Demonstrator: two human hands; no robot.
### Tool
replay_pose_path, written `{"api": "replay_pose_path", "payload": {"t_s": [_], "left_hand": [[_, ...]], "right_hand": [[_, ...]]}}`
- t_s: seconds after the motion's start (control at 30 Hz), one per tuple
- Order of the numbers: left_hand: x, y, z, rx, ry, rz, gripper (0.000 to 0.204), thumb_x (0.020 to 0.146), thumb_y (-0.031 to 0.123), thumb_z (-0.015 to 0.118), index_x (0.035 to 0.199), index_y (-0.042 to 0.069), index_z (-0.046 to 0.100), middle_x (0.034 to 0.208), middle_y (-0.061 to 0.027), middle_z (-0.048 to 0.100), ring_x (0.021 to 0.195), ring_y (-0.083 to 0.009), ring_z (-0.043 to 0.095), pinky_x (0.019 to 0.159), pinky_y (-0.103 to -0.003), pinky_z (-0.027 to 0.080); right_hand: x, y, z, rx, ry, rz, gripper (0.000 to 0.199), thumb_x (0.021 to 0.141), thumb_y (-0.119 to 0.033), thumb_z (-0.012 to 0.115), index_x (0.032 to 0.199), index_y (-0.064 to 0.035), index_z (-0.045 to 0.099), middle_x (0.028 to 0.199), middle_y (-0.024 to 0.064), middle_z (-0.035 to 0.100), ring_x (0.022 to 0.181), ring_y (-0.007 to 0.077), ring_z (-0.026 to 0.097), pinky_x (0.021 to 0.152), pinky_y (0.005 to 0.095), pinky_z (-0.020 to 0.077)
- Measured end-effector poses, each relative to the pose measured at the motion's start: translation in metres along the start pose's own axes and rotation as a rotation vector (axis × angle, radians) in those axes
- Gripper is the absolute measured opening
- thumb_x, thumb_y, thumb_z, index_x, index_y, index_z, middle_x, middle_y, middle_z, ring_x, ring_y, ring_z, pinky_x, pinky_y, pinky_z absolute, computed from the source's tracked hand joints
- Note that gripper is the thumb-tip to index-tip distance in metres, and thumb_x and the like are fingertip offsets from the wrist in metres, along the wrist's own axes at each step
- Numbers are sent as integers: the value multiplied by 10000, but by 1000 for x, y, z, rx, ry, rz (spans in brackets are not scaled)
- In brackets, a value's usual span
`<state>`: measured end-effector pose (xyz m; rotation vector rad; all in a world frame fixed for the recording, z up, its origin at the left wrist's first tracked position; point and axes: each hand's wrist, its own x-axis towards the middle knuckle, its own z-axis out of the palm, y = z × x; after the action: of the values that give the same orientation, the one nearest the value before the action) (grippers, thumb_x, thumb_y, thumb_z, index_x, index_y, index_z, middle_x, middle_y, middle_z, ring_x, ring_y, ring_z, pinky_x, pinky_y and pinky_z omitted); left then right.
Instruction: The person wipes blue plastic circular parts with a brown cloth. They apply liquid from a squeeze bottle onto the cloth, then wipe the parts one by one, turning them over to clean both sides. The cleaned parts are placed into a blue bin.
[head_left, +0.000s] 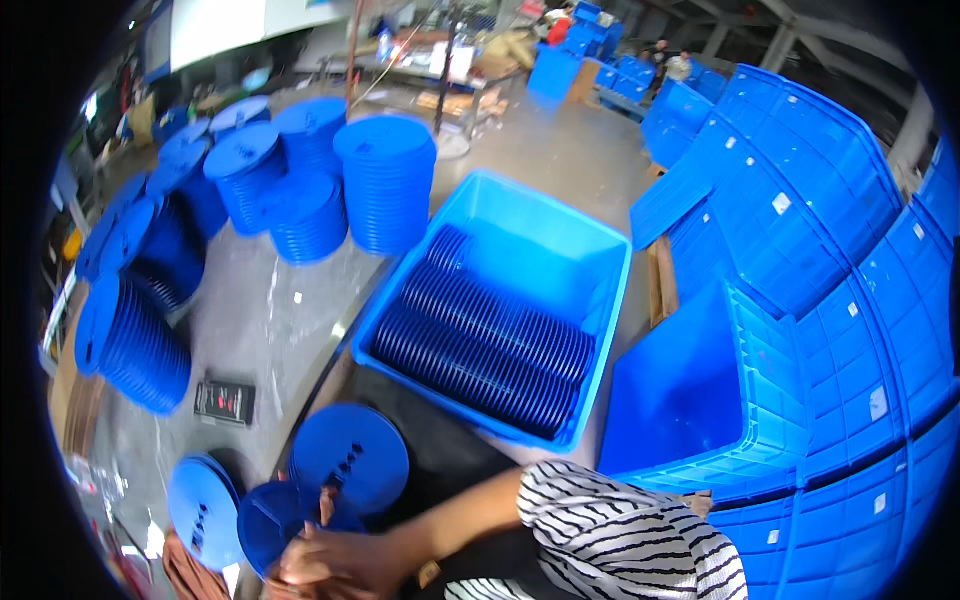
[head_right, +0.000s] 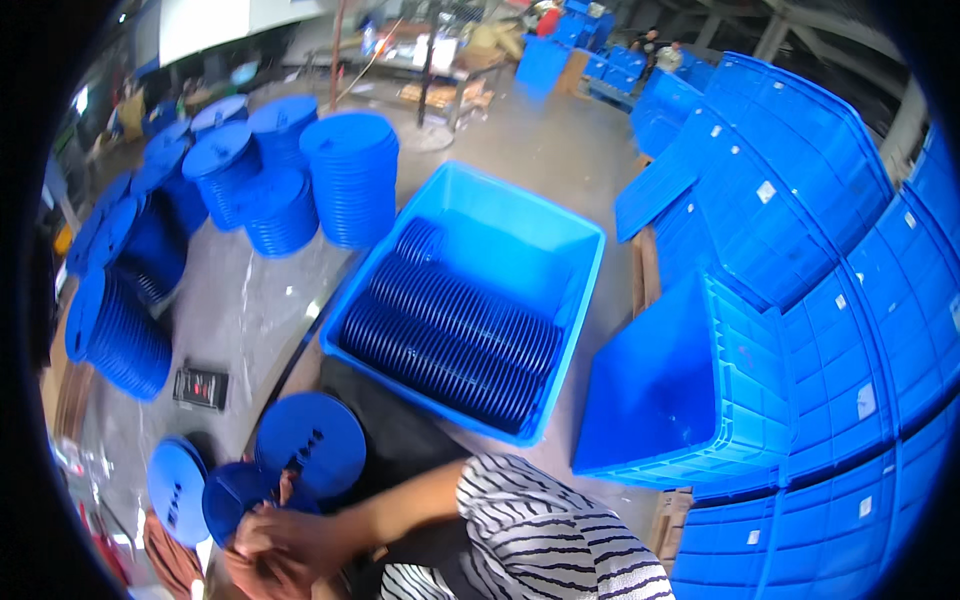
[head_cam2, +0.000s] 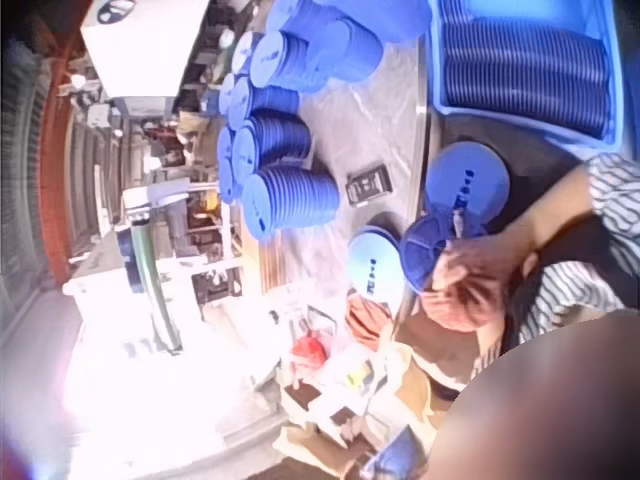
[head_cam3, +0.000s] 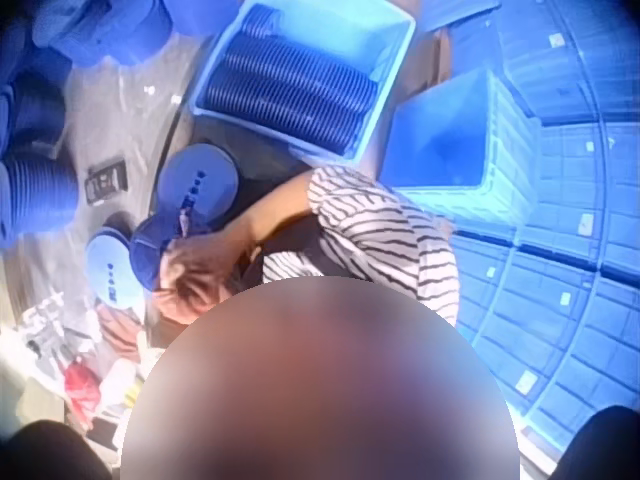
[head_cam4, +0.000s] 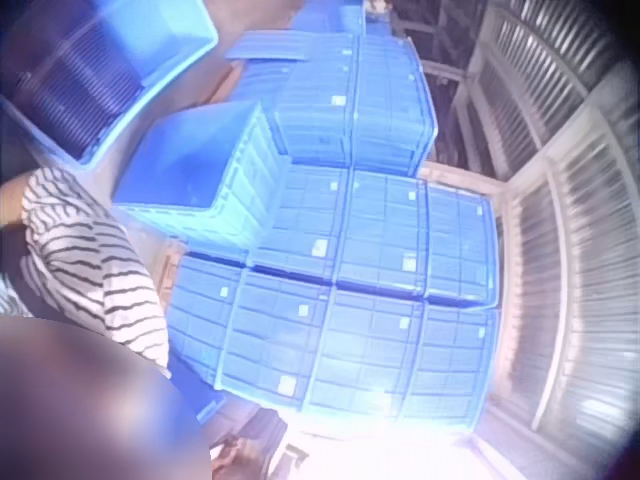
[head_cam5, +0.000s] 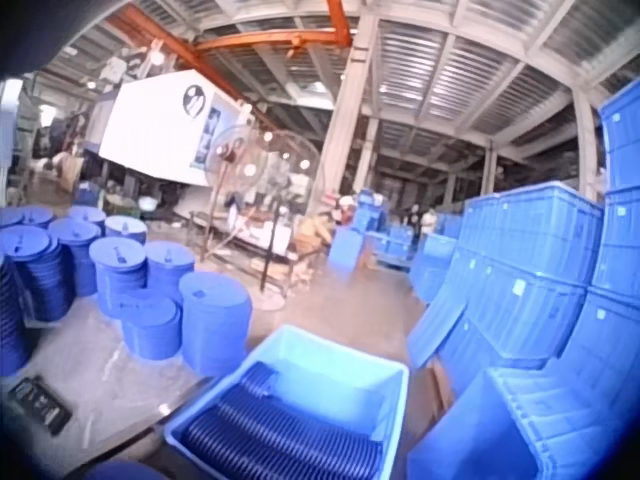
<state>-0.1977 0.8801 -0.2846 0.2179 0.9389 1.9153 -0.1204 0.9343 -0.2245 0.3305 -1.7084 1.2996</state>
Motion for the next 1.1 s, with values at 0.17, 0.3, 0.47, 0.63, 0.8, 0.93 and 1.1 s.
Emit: {"api": "replay_pose_path", "payload": {"t_s": [0.17,0.3,0.47,0.63,0.8,0.93,1.1], "left_hand": [[-20,15,0,-24,50,-5,661,874,26,646,1450,65,324,1188,-121,566,1060,-232,573,961,-382,455],[-36,20,16,-151,38,52,679,868,17,655,1455,64,316,1145,-111,587,1012,-213,594,943,-364,465],[-69,6,-5,12,58,212,582,887,66,657,1413,53,408,1064,-138,647,975,-244,640,920,-372,489],[-47,-15,-15,-136,97,171,610,849,59,709,1398,51,444,1036,-128,673,996,-240,649,931,-389,489],[-53,-9,6,122,315,85,694,829,137,749,1425,67,400,1085,-116,661,1058,-224,628,992,-399,452],[-58,-6,-7,41,119,139,640,867,185,710,1421,75,408,1089,-120,660,1059,-236,626,992,-402,451],[-51,-6,-13,29,-19,147,592,905,233,671,1418,83,415,1088,-124,659,1060,-246,624,992,-405,451]], "right_hand": [[30,47,1,-255,-14,263,309,728,-182,726,982,-59,601,927,80,591,891,223,588,803,363,480],[32,-4,-39,-285,60,505,375,635,-148,833,946,-33,659,936,125,692,840,244,686,725,329,536],[-70,-50,-91,-514,111,729,478,717,-86,798,1137,9,589,1101,118,649,988,221,639,871,355,504],[-34,28,-133,-688,300,573,358,793,-16,721,1123,36,594,1102,111,639,1038,234,616,931,355,489],[-35,-14,-58,-869,-189,231,416,782,-74,729,1139,-26,519,1093,129,625,987,280,633,845,369,510],[-57,27,-111,-1034,-98,201,484,754,-183,768,1154,-51,530,1102,149,640,991,293,634,810,397,511],[-11,65,-119,-905,7,765,479,692,-338,835,1004,-5,689,941,172,694,887,252,685,783,389,540]]}}
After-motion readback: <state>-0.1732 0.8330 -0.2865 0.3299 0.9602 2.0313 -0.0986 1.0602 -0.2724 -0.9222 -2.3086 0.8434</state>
